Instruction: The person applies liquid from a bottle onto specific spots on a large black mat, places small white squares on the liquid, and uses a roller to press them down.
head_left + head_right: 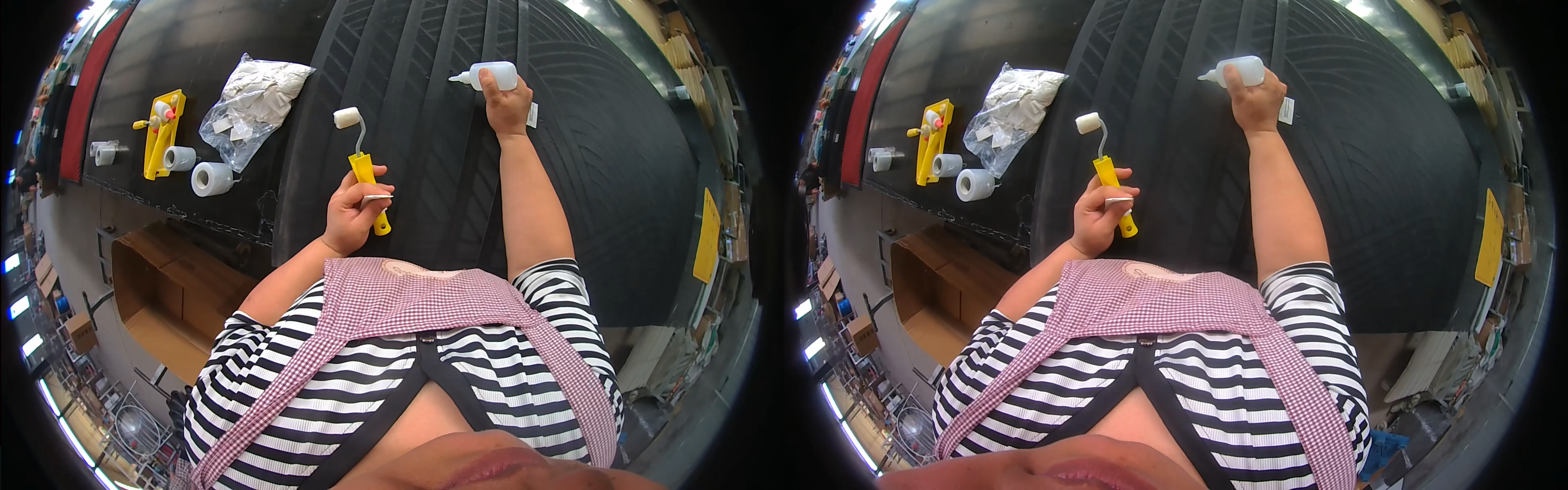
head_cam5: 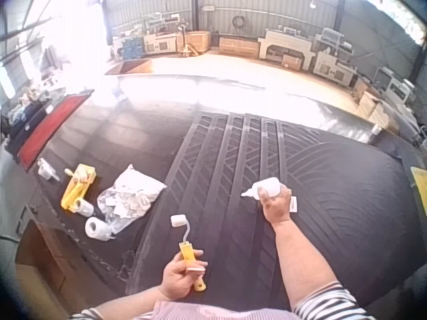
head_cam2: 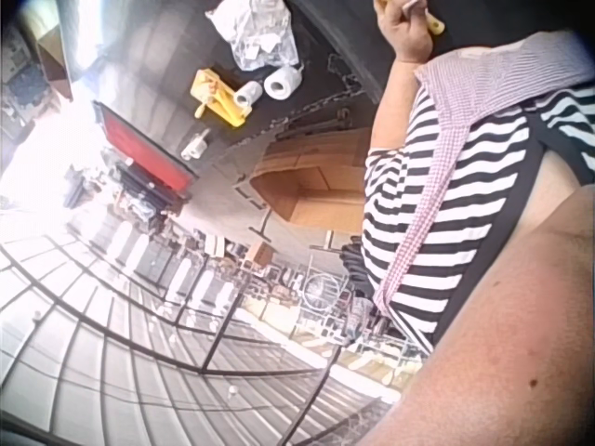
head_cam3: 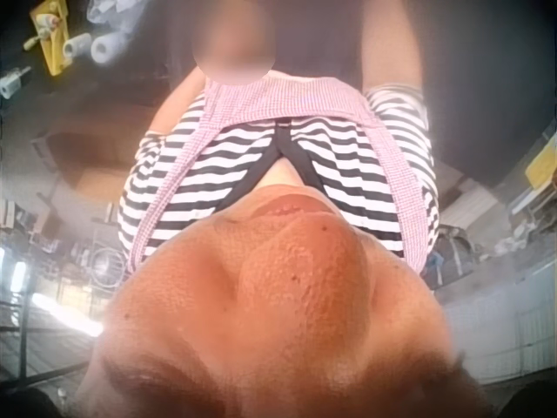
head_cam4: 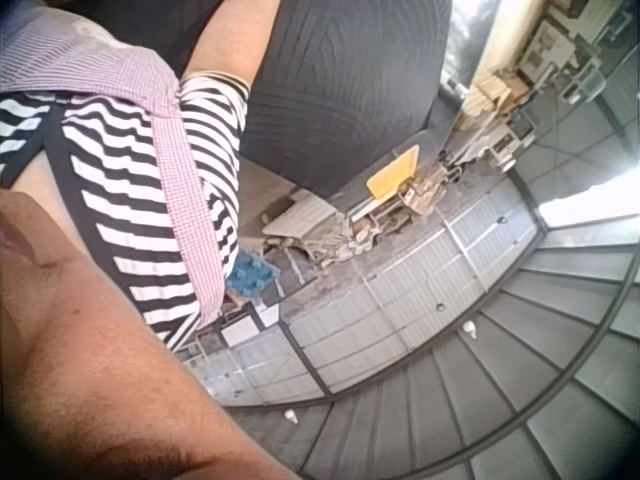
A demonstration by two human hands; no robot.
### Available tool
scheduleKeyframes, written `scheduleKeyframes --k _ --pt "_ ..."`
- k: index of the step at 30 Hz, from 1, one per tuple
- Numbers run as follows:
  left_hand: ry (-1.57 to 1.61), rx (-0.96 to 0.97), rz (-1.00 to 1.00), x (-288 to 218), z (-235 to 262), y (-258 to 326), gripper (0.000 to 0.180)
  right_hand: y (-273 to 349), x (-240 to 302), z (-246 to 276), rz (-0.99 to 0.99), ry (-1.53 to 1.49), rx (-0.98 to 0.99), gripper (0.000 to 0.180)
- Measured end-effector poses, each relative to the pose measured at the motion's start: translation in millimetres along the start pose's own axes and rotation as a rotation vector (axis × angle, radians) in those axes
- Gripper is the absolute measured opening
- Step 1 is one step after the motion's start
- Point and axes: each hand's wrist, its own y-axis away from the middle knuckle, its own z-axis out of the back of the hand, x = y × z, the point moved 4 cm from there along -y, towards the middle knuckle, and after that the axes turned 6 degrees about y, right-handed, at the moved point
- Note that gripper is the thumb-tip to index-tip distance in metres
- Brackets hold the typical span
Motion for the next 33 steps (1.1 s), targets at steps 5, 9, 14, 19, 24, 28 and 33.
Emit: scheduleKeyframes --k 5,9,14,19,24,28,33 --pt "0.018 -0.004 0.022 -1.9 -1.2 -0.3 0.007 3.0 -9.9 -4.1 0.063 -0.069 0.028 0.031" --pt "0.013 -0.005 0.019 -0.6 -0.7 0.0 0.009 5.0 -9.5 -5.3 0.078 -0.088 0.034 0.029" --pt "0.016 0.005 -0.008 1.9 0.3 -1.1 0.012 4.0 -14.1 -3.0 0.049 -0.084 0.009 0.031" --pt "0.002 0.007 -0.002 1.8 0.3 -1.1 0.011 3.4 -13.2 1.3 0.02 -0.097 -0.139 0.037" --pt "-0.007 0.005 -0.01 2.0 0.5 -0.3 0.011 1.4 -9.5 2.8 0.028 -0.013 -0.141 0.039" --pt "-0.021 0.007 -0.015 1.2 0.1 -0.7 0.011 0.6 -10.9 3.2 0.026 -0.003 -0.139 0.039" --pt "-0.01 0.007 -0.007 1.6 -0.2 -0.5 0.011 0.3 -12.1 2.6 0.031 0.014 -0.141 0.038"
